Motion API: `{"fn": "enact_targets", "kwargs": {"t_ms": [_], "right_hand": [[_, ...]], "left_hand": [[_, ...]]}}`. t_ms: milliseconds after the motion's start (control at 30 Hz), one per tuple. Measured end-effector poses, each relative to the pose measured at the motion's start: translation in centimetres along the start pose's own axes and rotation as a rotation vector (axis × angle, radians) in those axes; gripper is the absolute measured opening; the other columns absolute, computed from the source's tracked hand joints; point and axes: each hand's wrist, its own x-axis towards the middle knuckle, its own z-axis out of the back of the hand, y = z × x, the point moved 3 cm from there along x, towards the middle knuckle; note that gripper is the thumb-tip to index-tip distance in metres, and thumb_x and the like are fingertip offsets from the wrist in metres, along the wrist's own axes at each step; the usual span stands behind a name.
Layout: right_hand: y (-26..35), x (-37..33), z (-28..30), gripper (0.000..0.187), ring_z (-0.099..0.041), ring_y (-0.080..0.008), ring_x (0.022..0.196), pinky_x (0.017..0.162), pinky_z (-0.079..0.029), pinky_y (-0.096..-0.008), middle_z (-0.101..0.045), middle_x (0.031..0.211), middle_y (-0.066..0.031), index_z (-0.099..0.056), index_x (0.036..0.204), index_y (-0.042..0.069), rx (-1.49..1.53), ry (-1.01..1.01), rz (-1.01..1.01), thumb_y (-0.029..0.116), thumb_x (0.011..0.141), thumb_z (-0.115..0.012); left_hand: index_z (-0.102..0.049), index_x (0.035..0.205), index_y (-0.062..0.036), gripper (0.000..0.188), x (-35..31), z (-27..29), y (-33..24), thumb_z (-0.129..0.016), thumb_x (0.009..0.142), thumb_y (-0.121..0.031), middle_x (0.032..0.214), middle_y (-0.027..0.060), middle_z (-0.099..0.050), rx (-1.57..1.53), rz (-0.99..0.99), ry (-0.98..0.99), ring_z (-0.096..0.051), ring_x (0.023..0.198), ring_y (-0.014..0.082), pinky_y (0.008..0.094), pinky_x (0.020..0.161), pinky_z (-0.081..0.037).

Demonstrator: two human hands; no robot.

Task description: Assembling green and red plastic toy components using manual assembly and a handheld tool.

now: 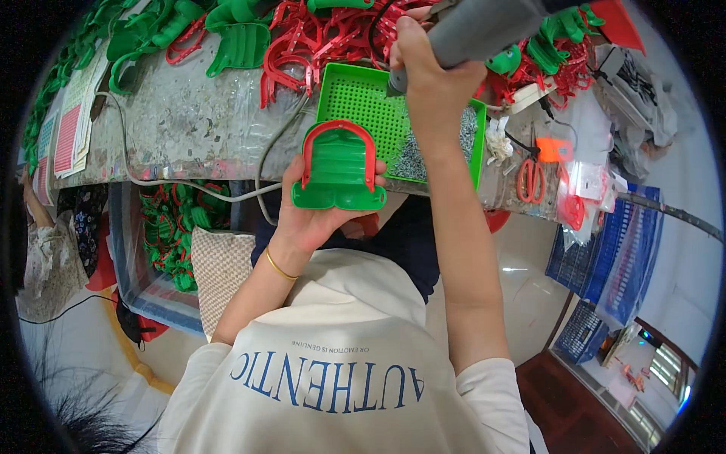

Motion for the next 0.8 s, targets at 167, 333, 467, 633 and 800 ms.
{"fn": "enact_targets", "kwargs": {"t_ms": [167, 333, 467, 633, 800], "right_hand": [[-2.9, -0.1, 0.7, 0.013, -0.048, -0.0111, 0.055, 0.055, -0.042, -0.0273, -0.052, 0.065, -0.0031, -0.057, 0.098, -0.005, -0.064, -0.042, -0.015, 0.001, 0.087, -0.062], [-3.3, -0.5, 0.6, 0.012, -0.049, -0.0107, 0.055, 0.055, -0.043, -0.0269, -0.054, 0.066, -0.0031, -0.058, 0.097, -0.005, -0.161, -0.036, -0.01, 0.001, 0.087, -0.062], [-3.9, -0.6, 1.1, 0.011, -0.05, -0.0107, 0.056, 0.055, -0.043, -0.0267, -0.054, 0.066, -0.0029, -0.059, 0.096, -0.004, -0.157, -0.041, -0.005, 0.001, 0.087, -0.062], [-4.7, -0.5, 1.6, 0.01, -0.051, -0.0112, 0.056, 0.055, -0.044, -0.0273, -0.053, 0.065, -0.0026, -0.059, 0.095, -0.004, -0.117, -0.035, -0.013, 0.001, 0.087, -0.062], [-4.2, -0.4, 1.2, 0.011, -0.051, -0.0125, 0.055, 0.055, -0.045, -0.0283, -0.055, 0.066, -0.0046, -0.058, 0.095, -0.004, -0.08, -0.052, 0.017, 0.0, 0.086, -0.063]], "left_hand": [[-0.035, 0.14, 0.0, 0.079, 0.2, 0.3, -0.1, -0.055, 0.088, -0.056, 0.134, 0.0274, -0.045, -0.055, 0.003, 0.028, -0.051, 0.119, 0.0374, 0.0482, 0.101, -0.044], [-0.034, 0.14, 0.0005, 0.08, 0.3, 0.2, -0.1, -0.053, 0.089, -0.058, 0.134, 0.0284, -0.044, -0.082, 0.01, 0.003, -0.051, 0.119, 0.038, 0.0486, 0.1, -0.045], [-0.034, 0.14, 0.0013, 0.079, 0.2, 0.3, -0.2, -0.05, 0.09, -0.057, 0.135, 0.0287, -0.044, -0.044, -0.001, 0.027, -0.051, 0.12, 0.038, 0.0482, 0.099, -0.045], [-0.034, 0.14, 0.0016, 0.077, 0.2, 0.6, -0.2, -0.048, 0.091, -0.057, 0.135, 0.0286, -0.044, -0.03, -0.003, 0.045, -0.05, 0.12, 0.0379, 0.0477, 0.1, -0.044], [-0.035, 0.14, 0.0006, 0.075, 0.1, 0.7, -0.1, -0.047, 0.092, -0.056, 0.134, 0.0277, -0.046, -0.068, 0.005, 0.076, -0.05, 0.121, 0.0373, 0.048, 0.103, -0.041]]}}
